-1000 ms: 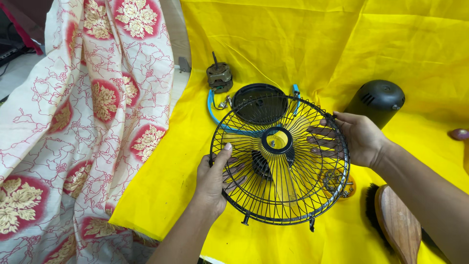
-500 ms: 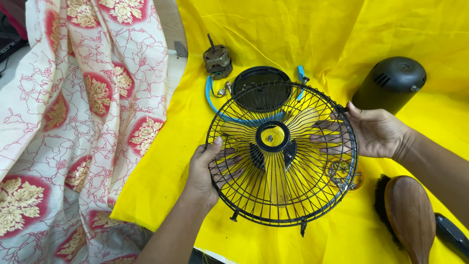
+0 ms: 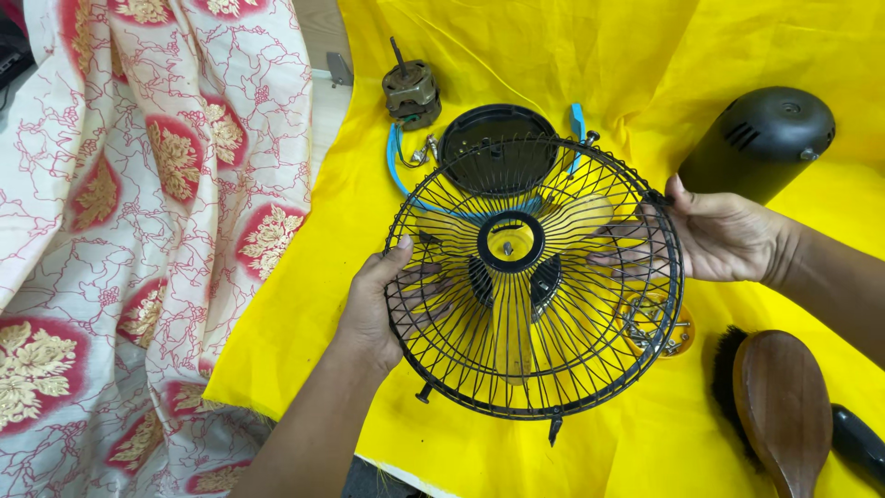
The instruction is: The person reassembles an electric fan by attaching a yellow fan blade to the motor shaft, securing it with a nut using a screwdriver, and then fitting the front wire cage over the blade. The person also handles the rear motor housing and uses a brush to clean a small metal part.
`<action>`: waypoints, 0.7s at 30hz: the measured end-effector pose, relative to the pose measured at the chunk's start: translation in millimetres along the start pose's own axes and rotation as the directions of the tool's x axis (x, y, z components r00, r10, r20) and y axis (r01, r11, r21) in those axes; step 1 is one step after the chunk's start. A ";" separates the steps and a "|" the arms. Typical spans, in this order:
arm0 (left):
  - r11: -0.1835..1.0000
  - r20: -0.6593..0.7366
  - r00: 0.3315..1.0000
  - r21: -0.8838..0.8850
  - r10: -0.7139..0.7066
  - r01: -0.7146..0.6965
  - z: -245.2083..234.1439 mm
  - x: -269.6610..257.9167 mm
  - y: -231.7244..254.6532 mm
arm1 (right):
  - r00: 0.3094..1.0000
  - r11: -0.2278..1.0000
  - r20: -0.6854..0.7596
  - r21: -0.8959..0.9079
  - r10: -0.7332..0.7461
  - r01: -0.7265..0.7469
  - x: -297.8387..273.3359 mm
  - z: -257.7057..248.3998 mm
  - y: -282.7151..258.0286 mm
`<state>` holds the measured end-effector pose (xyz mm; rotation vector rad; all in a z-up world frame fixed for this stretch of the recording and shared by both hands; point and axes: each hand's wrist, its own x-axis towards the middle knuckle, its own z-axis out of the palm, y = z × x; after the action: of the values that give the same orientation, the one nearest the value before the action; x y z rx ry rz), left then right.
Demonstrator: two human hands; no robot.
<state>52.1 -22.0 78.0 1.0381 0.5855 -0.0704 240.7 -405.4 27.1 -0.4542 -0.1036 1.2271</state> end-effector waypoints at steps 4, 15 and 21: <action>1.000 -0.006 1.000 0.012 -0.003 0.003 2.7 -3.0 0.8 | 0.998 0.999 0.054 -0.045 0.013 -0.011 1.6 -6.9 0.2; 0.999 -0.024 0.999 0.024 0.023 -0.023 8.1 -3.7 1.9 | 1.000 0.982 0.021 -0.189 0.002 0.002 -3.1 9.6 2.5; 1.000 -0.053 0.998 0.010 0.029 -0.029 9.9 -5.6 -3.0 | 0.951 0.924 -0.234 -0.366 -0.204 0.108 1.4 15.7 12.4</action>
<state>50.6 -32.9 82.1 1.0599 0.6187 -0.0199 225.2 -396.5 36.3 -0.9035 -0.1250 0.9780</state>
